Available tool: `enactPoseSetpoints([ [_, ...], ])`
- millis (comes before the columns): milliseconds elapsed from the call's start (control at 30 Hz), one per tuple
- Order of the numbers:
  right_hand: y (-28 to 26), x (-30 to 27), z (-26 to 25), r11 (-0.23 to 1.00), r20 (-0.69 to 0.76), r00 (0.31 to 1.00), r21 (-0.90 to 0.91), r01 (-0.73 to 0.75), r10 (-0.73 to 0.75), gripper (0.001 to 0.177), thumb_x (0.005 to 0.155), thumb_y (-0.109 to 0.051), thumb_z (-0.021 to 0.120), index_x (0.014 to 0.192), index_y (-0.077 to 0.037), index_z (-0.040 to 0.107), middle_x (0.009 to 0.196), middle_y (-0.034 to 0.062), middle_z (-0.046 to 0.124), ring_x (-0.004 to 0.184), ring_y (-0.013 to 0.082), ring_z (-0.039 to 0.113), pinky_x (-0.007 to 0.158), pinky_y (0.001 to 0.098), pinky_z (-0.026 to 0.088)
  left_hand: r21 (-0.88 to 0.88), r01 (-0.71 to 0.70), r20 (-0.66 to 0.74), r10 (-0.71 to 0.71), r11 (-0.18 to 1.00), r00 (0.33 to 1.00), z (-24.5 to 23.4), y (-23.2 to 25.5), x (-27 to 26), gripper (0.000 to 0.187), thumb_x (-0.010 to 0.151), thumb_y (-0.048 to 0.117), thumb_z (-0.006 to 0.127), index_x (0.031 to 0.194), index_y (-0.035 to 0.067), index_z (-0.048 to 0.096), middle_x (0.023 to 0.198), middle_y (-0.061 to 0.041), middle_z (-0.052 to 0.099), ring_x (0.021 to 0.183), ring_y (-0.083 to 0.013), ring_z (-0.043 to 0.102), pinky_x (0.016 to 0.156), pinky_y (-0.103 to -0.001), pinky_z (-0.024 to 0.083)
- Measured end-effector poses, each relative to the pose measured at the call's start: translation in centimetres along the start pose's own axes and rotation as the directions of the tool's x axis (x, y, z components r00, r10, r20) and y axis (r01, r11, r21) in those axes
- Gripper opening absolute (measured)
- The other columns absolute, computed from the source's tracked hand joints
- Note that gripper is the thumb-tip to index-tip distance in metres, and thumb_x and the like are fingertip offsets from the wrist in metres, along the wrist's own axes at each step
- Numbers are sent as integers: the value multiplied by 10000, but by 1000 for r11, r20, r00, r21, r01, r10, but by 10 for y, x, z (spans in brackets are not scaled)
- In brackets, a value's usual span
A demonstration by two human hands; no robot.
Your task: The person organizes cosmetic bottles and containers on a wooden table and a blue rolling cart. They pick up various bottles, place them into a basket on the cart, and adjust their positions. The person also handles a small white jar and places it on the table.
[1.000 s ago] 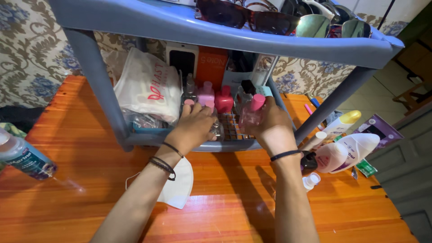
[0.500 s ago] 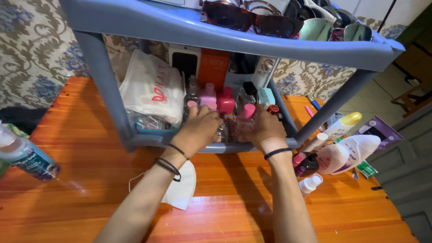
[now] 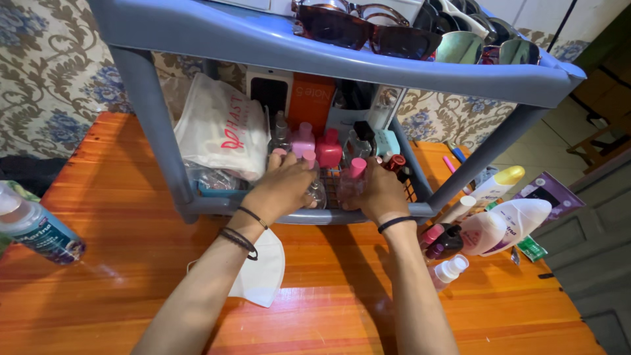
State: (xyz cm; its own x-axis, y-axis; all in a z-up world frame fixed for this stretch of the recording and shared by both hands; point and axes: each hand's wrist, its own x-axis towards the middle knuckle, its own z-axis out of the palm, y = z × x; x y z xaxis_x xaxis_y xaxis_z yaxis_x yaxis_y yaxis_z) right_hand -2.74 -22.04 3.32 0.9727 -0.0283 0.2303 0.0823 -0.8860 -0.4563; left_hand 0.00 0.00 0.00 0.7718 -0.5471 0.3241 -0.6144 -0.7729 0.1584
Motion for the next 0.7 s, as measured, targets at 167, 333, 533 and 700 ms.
enactPoseSetpoints([
  [167, -5, 0, -10, 999, 27, 1000, 33, 12, -13, 760, 457, -232, 950, 1134, -110, 626, 970, 182, 753, 948, 391, 721, 807, 466, 570, -15, -49, -52, 48, 999, 997, 8, 12, 5, 450, 711, 347, 837, 1066, 85, 751, 1184, -74, 663, 1220, -291, 474, 1004, -498, 308],
  [333, -4, 2, -13, 991, 52, 996, -113, -70, 77, 743, 498, -269, 977, 1138, -101, 638, 1001, 207, 732, 983, 417, 697, 836, 488, 553, -22, -9, -55, 8, 1000, 998, 6, 27, 9, 404, 711, 314, 848, 1036, 91, 759, 1155, -52, 677, 1170, -316, 472, 975, -456, 341],
  [533, 5, 3, -12, 994, -71, 995, -83, 70, -76, 829, 416, -248, 1004, 1124, -55, 617, 1003, 242, 707, 979, 469, 651, 806, 505, 543, 29, -29, -26, 30, 999, 999, 1, 30, 12, 360, 708, 313, 852, 964, 76, 766, 1078, -51, 704, 1161, -271, 503, 979, -469, 333],
  [700, 3, 1, -22, 996, -31, 999, -78, -32, 29, 764, 551, -276, 948, 1209, -83, 612, 974, 231, 731, 969, 433, 692, 811, 499, 551, 68, -75, -94, 81, 995, 992, 15, 29, 33, 319, 723, 309, 841, 941, 88, 769, 1022, -53, 730, 1187, -283, 521, 963, -490, 335],
])
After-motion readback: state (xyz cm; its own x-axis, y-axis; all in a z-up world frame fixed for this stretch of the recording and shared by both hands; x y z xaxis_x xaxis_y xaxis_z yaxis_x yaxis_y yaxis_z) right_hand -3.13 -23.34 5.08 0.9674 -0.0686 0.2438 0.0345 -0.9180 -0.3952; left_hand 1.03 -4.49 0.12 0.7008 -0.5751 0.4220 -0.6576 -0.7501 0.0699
